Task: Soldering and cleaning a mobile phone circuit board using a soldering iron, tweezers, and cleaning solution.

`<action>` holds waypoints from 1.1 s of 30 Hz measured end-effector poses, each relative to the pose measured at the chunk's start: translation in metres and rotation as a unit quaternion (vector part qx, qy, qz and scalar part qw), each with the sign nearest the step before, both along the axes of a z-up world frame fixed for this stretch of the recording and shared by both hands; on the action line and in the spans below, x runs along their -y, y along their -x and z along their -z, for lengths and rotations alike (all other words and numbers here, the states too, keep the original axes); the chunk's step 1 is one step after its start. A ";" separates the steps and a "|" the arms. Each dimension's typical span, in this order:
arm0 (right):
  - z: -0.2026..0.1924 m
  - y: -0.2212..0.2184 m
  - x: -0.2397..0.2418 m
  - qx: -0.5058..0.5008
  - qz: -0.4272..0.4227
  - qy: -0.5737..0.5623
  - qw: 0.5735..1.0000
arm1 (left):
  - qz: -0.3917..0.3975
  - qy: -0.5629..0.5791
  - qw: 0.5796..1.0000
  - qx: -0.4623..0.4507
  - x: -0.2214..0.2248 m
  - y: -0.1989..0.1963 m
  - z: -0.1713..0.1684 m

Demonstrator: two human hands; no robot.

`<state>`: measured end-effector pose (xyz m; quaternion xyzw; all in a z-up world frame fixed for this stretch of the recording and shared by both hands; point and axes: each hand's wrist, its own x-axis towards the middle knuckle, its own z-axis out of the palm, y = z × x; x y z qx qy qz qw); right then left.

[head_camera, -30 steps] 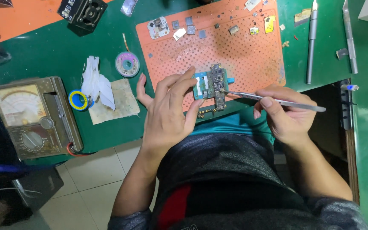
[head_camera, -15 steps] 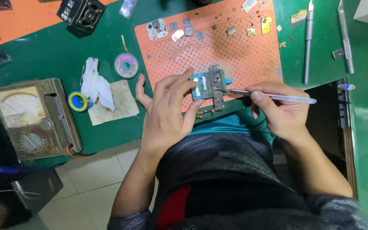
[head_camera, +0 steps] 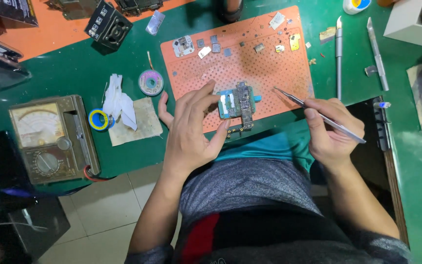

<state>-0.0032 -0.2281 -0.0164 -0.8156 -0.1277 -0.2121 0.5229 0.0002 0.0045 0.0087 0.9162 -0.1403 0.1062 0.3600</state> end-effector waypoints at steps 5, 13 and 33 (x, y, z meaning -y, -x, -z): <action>0.003 0.005 -0.002 0.049 0.003 0.059 0.997 | -0.011 -0.018 1.000 0.015 0.001 0.003 0.000; -0.003 0.007 0.015 0.090 0.080 0.086 0.989 | -0.023 -0.029 0.999 0.037 0.004 0.005 0.001; -0.019 -0.015 0.055 0.102 0.096 0.108 0.984 | -0.034 -0.048 0.985 0.165 0.001 0.006 -0.001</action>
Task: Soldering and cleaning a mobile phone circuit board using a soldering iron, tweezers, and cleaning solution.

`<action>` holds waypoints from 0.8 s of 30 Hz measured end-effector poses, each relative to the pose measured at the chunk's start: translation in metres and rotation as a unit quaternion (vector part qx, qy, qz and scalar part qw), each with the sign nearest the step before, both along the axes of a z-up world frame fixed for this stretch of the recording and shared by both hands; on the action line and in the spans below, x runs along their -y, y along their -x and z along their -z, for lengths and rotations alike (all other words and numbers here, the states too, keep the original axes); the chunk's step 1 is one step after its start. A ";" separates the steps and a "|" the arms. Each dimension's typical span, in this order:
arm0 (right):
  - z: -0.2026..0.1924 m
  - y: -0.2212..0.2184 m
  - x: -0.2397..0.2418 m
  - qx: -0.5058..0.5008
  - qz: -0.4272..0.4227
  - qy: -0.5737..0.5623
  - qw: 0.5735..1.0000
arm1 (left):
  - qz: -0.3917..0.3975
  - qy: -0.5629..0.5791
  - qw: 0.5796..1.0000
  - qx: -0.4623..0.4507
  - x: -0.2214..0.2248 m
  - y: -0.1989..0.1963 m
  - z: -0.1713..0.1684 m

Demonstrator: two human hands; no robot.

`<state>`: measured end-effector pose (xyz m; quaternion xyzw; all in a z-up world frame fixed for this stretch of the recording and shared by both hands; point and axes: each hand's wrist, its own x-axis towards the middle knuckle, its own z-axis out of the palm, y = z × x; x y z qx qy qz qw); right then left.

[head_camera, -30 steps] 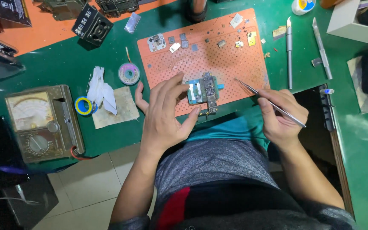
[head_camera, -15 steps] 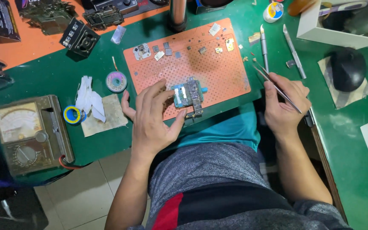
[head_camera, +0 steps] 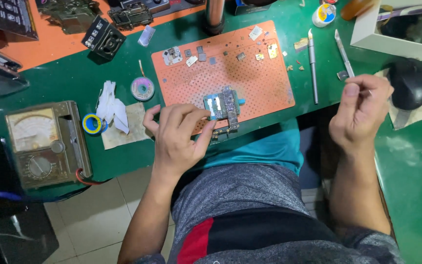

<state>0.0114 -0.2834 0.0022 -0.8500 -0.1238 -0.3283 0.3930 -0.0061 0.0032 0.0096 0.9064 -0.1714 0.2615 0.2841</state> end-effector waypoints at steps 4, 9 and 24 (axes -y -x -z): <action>0.003 -0.026 0.008 -0.118 0.035 0.233 0.965 | 0.005 -0.039 0.997 -0.062 -0.002 -0.005 -0.009; 0.015 -0.049 0.013 -0.093 0.071 0.370 0.921 | 0.039 -0.017 0.998 -0.055 0.010 0.005 -0.016; 0.012 -0.025 -0.083 -0.049 -0.126 0.245 0.960 | 0.045 -0.004 0.999 0.015 0.022 0.013 0.009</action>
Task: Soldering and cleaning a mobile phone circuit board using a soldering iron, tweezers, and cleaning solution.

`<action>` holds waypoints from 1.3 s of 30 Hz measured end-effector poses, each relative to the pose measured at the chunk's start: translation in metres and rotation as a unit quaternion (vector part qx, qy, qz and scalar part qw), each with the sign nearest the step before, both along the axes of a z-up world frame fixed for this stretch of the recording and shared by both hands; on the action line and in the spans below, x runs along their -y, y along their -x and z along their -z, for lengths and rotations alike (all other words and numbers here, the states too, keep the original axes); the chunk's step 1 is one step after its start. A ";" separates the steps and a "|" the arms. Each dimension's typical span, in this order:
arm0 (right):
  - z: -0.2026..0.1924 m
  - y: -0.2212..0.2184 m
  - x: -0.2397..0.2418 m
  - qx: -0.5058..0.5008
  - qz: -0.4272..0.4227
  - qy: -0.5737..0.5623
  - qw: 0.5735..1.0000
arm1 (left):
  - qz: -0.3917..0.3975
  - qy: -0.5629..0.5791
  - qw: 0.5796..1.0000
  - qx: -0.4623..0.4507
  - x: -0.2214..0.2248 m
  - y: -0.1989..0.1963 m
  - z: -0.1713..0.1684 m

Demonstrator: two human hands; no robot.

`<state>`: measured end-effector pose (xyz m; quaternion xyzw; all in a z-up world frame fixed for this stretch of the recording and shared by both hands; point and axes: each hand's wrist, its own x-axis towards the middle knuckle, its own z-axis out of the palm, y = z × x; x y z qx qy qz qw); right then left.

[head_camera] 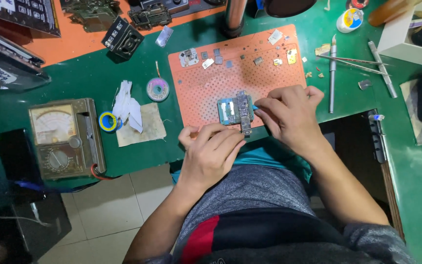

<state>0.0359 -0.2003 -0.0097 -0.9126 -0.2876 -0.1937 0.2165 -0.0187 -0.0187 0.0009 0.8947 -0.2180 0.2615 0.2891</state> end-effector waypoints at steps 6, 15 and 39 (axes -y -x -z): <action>0.006 0.000 0.000 0.021 0.000 0.028 0.999 | -0.001 0.015 1.000 -0.007 -0.001 0.001 -0.005; 0.002 0.000 -0.002 0.047 -0.027 -0.004 0.998 | -0.009 0.023 1.000 0.006 -0.002 0.002 -0.006; 0.015 -0.004 0.002 0.042 -0.051 -0.063 0.996 | -0.104 -0.089 0.991 -0.005 -0.121 0.032 -0.027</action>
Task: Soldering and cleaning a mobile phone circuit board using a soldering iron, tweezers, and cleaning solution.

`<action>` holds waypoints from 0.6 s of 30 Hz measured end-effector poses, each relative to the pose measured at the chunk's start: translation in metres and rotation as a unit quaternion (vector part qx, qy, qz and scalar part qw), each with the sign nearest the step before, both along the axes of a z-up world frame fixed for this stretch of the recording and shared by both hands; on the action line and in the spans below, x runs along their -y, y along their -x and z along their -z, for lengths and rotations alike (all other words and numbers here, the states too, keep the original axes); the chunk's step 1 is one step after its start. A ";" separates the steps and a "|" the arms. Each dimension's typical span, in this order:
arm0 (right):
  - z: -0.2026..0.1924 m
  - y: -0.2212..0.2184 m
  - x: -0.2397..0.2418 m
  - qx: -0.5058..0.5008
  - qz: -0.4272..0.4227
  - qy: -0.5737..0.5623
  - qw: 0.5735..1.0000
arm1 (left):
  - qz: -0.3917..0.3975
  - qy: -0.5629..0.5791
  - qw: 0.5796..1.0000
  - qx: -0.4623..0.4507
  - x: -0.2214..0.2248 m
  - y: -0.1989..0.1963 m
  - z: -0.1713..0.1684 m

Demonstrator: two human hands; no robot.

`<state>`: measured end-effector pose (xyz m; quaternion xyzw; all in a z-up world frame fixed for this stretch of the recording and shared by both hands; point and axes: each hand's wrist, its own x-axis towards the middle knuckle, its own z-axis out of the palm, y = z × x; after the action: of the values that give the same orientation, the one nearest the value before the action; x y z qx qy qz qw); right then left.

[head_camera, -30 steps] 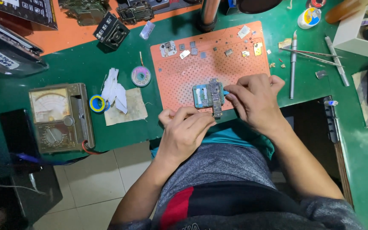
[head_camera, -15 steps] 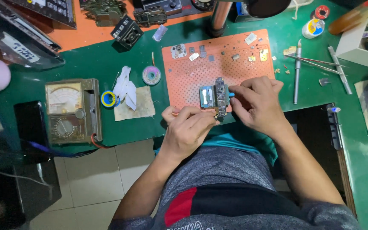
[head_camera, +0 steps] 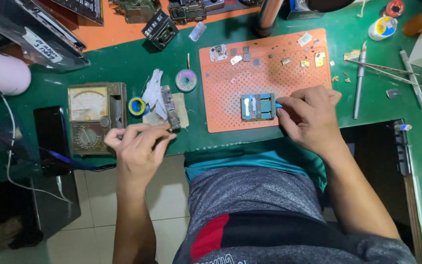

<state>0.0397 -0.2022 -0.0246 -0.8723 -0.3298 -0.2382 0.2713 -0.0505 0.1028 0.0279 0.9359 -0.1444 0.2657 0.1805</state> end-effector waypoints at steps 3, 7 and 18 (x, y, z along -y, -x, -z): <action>-0.001 0.001 0.000 0.000 -0.004 0.004 1.000 | -0.027 -0.016 0.999 -0.019 -0.012 0.002 0.008; -0.003 0.001 0.000 -0.013 -0.004 -0.006 1.000 | -0.052 -0.037 0.998 -0.028 -0.003 -0.001 0.004; -0.014 0.002 -0.004 -0.035 -0.018 0.049 0.998 | 0.054 0.069 0.996 -0.022 0.101 -0.039 0.017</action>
<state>0.0378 -0.1980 -0.0102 -0.8862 -0.3472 -0.1860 0.2439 -0.0114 0.0016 0.0109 0.9177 -0.1722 0.2443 0.2617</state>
